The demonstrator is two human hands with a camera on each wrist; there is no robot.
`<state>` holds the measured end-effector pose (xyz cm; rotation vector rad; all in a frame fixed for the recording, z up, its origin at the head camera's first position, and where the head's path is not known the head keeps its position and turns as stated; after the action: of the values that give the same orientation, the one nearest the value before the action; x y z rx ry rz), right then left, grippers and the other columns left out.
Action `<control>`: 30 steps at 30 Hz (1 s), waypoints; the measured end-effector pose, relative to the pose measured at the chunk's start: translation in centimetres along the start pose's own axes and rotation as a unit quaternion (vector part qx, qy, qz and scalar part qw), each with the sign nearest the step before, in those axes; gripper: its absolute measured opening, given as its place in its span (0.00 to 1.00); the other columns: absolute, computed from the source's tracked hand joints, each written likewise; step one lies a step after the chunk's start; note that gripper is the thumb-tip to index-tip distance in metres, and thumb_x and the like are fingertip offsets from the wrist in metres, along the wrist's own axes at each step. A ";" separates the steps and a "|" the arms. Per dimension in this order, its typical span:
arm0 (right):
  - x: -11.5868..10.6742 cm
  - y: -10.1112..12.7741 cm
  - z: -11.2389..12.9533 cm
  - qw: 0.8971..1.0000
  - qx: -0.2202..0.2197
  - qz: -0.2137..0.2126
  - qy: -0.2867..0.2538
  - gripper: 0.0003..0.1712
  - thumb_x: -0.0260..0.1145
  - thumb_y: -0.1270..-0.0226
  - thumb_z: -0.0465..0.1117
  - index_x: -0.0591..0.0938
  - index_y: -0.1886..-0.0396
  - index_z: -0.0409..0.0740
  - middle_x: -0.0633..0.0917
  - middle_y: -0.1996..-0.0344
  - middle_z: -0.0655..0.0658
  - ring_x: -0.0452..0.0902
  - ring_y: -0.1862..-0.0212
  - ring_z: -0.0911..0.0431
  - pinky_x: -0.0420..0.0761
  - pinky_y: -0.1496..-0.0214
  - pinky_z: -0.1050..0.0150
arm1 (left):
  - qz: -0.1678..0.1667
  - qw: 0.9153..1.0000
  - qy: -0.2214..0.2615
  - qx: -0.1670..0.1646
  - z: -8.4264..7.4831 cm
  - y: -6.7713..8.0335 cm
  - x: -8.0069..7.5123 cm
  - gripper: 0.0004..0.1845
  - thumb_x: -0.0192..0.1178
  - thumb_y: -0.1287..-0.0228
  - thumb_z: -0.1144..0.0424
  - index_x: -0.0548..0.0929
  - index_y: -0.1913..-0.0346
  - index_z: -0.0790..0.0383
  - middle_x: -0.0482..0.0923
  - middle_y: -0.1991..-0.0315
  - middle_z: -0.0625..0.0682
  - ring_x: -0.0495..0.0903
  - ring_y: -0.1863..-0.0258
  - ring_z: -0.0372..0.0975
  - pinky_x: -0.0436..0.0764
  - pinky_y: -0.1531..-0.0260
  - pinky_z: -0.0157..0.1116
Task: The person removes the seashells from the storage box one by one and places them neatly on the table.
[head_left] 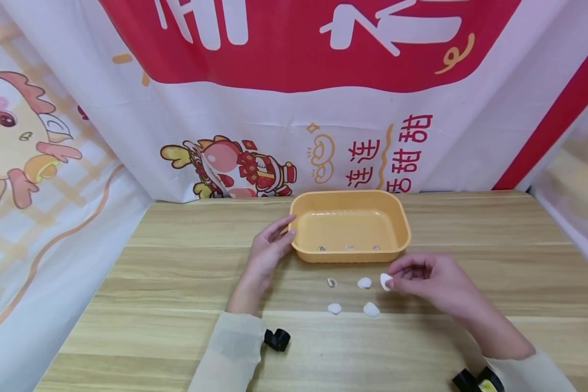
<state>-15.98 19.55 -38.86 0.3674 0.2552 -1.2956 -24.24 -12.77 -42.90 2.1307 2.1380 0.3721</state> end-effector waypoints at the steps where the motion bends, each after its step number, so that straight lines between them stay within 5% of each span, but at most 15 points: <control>1: 0.1 0.1 -0.2 1.000 0.001 0.004 -0.001 0.17 0.80 0.34 0.40 0.89 0.50 0.36 0.90 0.63 0.45 0.84 0.61 0.59 0.88 0.61 0.67 | 0.000 1.000 -0.001 0.000 0.1 0.0 0.0 0.21 0.65 0.22 0.64 0.85 0.32 0.44 0.69 0.20 0.48 0.73 0.23 0.46 0.80 0.25 0.42; 15: 0.2 1.3 -1.3 1.000 -0.007 0.018 -0.008 0.15 0.78 0.33 0.37 0.89 0.51 0.35 0.90 0.64 0.48 0.84 0.63 0.60 0.88 0.63 0.67 | -0.004 1.000 -0.005 -0.007 0.2 -0.2 -0.1 0.20 0.65 0.22 0.63 0.85 0.33 0.41 0.69 0.20 0.47 0.74 0.24 0.45 0.81 0.26 0.41; 23: 0.5 1.8 -3.3 0.997 0.060 0.039 0.018 0.17 0.81 0.36 0.41 0.89 0.52 0.38 0.90 0.64 0.45 0.83 0.64 0.59 0.85 0.66 0.67 | -0.002 1.000 -0.002 -0.002 0.1 -0.1 0.0 0.20 0.65 0.22 0.63 0.85 0.33 0.43 0.70 0.20 0.48 0.74 0.24 0.45 0.81 0.26 0.41; 30: 0.5 2.1 -4.6 0.995 0.058 0.073 0.036 0.14 0.79 0.35 0.39 0.89 0.54 0.36 0.89 0.66 0.45 0.83 0.64 0.62 0.87 0.64 0.68 | -0.004 1.000 -0.006 0.002 0.0 -0.1 0.0 0.20 0.65 0.22 0.63 0.85 0.32 0.44 0.71 0.20 0.48 0.73 0.24 0.45 0.80 0.25 0.42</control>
<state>-13.75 21.48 -43.03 0.5222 0.2108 -1.1575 -24.30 -12.78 -42.94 2.1208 2.1430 0.3542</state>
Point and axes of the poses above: each hand's wrist, its own y-axis away from the middle knuckle, its own x-axis out of the palm, z = x × y, the point moved 6 cm from there along -y, towards the middle knuckle
